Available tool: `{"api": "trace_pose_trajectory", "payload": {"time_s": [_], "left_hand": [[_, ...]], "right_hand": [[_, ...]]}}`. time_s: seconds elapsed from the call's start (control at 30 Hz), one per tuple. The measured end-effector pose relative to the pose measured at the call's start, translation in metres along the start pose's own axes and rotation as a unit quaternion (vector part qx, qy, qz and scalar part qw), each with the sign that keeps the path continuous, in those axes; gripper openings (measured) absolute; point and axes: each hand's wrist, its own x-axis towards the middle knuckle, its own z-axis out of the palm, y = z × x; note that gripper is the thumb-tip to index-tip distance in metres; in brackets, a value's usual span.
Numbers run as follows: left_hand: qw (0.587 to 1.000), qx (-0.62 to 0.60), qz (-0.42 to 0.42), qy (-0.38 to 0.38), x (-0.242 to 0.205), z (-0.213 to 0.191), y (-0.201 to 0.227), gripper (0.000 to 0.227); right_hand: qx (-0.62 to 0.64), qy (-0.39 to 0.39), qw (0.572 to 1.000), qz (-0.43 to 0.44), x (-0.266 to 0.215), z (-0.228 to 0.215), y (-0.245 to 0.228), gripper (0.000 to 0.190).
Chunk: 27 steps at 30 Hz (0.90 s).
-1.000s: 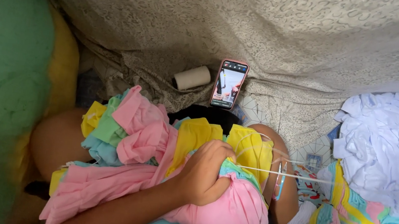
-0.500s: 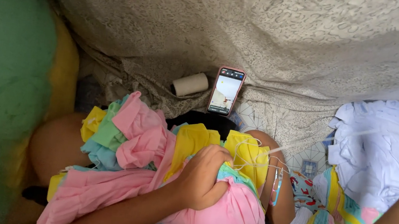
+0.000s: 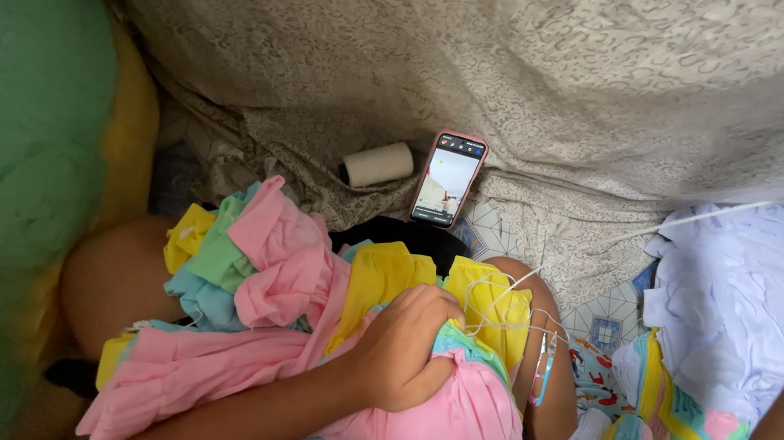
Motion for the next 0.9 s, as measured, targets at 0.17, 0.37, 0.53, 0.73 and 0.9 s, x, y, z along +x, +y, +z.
{"api": "trace_pose_trajectory", "payload": {"time_s": [0.17, 0.37, 0.53, 0.73, 0.9], "left_hand": [[1.000, 0.000, -0.001, -0.004, 0.000, -0.001, 0.001, 0.030], [1.000, 0.002, 0.002, -0.005, 0.001, 0.000, 0.001, 0.030], [1.000, 0.003, 0.002, -0.003, -0.002, 0.000, 0.000, 0.031], [1.000, -0.001, -0.005, -0.010, 0.000, 0.000, 0.002, 0.032], [1.000, 0.001, 0.002, 0.002, 0.001, 0.002, 0.003, 0.027]], "right_hand": [[-0.144, 0.172, 0.974, 0.043, 0.004, 0.067, -0.163, 0.012], [-0.200, 0.208, 0.957, -0.019, 0.013, 0.071, -0.167, 0.017], [-0.245, 0.267, 0.922, -0.137, -0.040, 0.079, -0.221, 0.029], [-0.074, 0.095, 0.934, -0.337, -0.106, 0.150, -0.265, 0.008], [-0.053, -0.080, 0.940, -0.329, -0.142, 0.205, -0.255, 0.011]]}}
